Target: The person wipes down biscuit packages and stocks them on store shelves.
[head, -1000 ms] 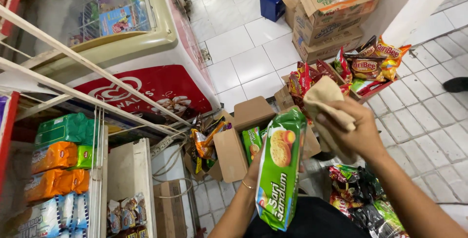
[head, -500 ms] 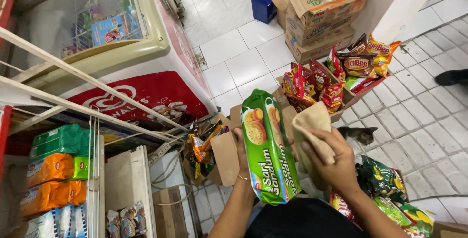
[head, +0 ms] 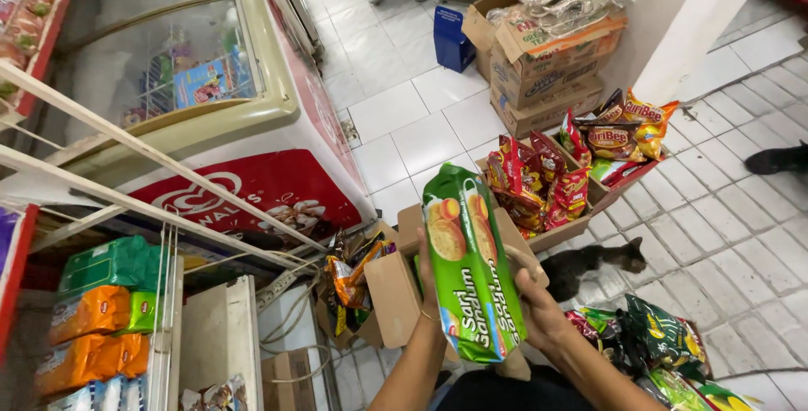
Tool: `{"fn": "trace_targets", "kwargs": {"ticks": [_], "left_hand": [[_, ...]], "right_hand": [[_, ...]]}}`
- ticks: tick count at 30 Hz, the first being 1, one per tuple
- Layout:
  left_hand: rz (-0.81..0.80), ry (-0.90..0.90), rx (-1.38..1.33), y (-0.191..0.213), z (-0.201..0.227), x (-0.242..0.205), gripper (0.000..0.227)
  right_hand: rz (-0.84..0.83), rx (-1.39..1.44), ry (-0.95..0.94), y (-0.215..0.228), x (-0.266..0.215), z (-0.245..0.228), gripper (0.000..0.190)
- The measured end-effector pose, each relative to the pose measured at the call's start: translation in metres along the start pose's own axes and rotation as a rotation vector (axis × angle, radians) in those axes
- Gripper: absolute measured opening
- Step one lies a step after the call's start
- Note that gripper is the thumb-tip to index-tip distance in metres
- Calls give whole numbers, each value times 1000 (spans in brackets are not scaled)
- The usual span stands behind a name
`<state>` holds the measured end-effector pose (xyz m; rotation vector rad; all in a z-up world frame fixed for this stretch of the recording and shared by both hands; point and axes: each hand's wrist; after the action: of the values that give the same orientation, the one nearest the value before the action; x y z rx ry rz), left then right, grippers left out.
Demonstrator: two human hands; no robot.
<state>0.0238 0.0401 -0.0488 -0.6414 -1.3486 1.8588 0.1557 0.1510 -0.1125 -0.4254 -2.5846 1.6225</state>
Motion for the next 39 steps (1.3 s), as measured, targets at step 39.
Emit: {"fn": "trace_targets", "kwargs": {"ticks": [39], "left_hand": [[76, 398, -114, 51, 5, -39, 62]], "right_hand": [[-576, -1784, 805, -112, -48, -94, 34]]}}
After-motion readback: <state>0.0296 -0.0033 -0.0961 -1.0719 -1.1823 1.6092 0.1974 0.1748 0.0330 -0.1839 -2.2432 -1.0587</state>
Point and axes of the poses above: each hand's wrist, its own x-axis towards the middle knuckle, its own y-axis out of the back of the hand, z = x × y, and after that the axes turned 2 degrees about -x, right-handed
